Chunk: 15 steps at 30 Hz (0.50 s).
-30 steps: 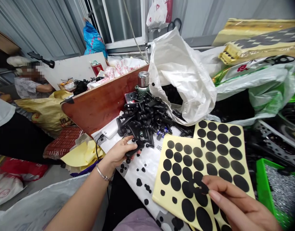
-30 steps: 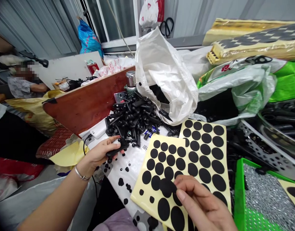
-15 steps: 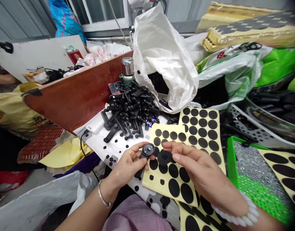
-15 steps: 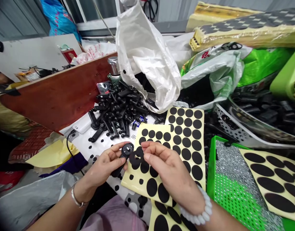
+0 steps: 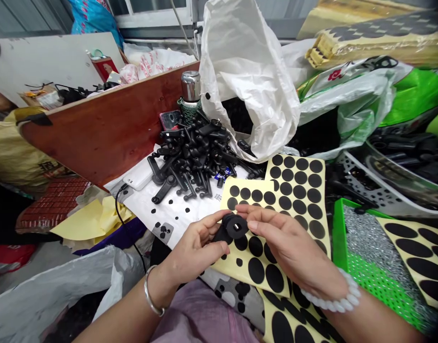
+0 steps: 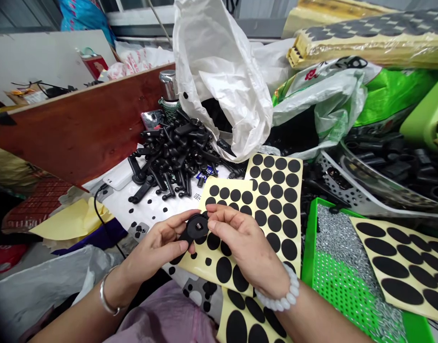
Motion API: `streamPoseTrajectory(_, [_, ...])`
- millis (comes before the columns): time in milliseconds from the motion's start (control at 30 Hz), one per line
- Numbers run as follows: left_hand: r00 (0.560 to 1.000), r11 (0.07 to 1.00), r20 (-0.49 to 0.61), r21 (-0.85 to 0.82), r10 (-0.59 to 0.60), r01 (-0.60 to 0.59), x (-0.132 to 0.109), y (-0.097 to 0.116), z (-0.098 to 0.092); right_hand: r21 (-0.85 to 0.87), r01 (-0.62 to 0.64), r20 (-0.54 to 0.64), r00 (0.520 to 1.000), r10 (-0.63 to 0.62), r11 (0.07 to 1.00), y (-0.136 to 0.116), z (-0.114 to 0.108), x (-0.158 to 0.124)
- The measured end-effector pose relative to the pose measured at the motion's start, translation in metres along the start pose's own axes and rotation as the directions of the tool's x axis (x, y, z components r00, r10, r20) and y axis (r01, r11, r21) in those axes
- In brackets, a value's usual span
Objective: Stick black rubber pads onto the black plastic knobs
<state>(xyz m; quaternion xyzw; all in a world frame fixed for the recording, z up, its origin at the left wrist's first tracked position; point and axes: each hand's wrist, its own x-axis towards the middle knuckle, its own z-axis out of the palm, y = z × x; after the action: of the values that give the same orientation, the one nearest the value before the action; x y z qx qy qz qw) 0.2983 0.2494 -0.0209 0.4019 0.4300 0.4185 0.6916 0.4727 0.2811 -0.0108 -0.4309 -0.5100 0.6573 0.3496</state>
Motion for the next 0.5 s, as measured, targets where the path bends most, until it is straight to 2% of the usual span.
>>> streamPoseTrajectory(267, [0.997,0.996,0.032,0.05,0.066,-0.068,-0.0039,-0.007,-0.0058,-0.057,0.02,0.001,1.0,-0.02,0.998,0.0047,0.0012,0.0026])
streamPoseTrajectory(500, [0.996,0.993,-0.031,0.093,0.079,-0.076,-0.0022,-0.0076,-0.0015,-0.122,0.041,-0.025,0.999,-0.044,0.992,0.0044,0.0028,0.0037])
